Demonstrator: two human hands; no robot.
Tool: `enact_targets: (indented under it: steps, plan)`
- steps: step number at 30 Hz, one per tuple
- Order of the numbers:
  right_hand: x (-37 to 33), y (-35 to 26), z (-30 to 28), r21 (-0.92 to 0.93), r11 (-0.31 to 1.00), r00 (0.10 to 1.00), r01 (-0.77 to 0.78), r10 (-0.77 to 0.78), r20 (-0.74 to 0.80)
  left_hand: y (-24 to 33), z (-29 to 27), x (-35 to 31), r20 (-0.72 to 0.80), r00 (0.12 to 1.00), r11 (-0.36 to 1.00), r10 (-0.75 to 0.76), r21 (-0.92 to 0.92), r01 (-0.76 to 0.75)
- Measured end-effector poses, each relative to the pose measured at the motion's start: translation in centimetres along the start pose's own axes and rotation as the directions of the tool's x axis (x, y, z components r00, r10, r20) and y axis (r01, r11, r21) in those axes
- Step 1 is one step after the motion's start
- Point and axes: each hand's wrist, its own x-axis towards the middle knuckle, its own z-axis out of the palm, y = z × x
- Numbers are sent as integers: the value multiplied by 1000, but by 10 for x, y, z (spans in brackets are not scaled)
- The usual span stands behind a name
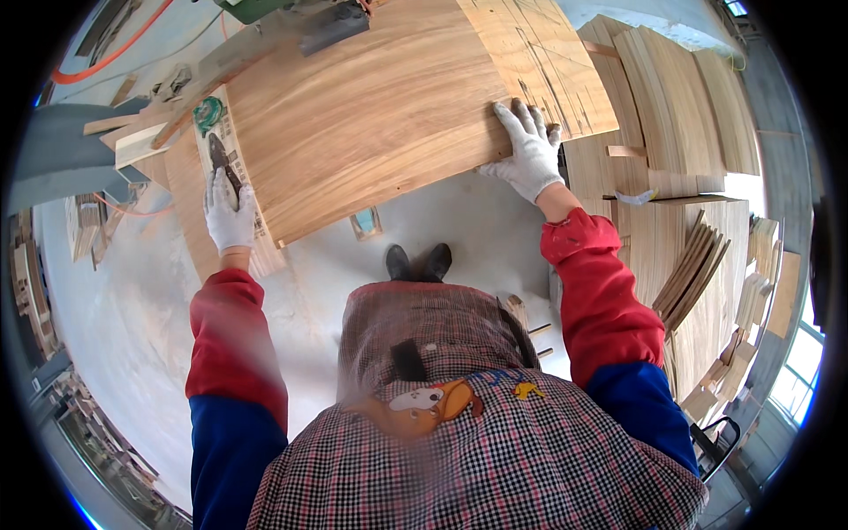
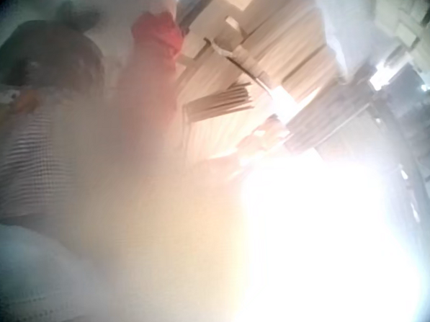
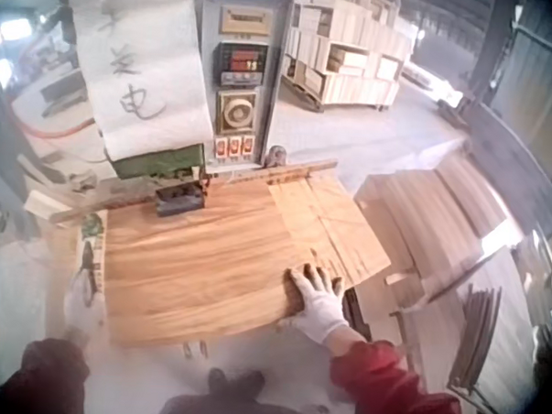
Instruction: The person measures wooden boards using a tape measure, marks them with a pencil, and places them under a industrial woodworking machine.
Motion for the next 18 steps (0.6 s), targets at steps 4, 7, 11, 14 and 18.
enact_targets:
  steps: [4, 7, 11, 14, 18]
  plan:
    - [1, 3, 2, -8, 1000, 1000, 0, 0, -8, 0, 0, 1, 13, 1000, 1000, -15, -5, 15]
    - [0, 3, 1, -14, 1000, 1000, -6, 6, -3, 2, 1, 1, 20, 1000, 1000, -14, 5, 14]
    - [2, -1, -1, -27, 1000, 1000, -7, 7, 28, 1, -2, 1, 23, 1000, 999, -15, -35, 16]
    - [3, -1, 0, -31, 1000, 999, 2, -1, 32, 2, -3, 1, 26, 999, 998, -34, -61, 36]
    - [2, -4, -2, -44, 999, 998, -8, 10, 63, 3, -3, 2, 18, 999, 997, -46, -63, 47]
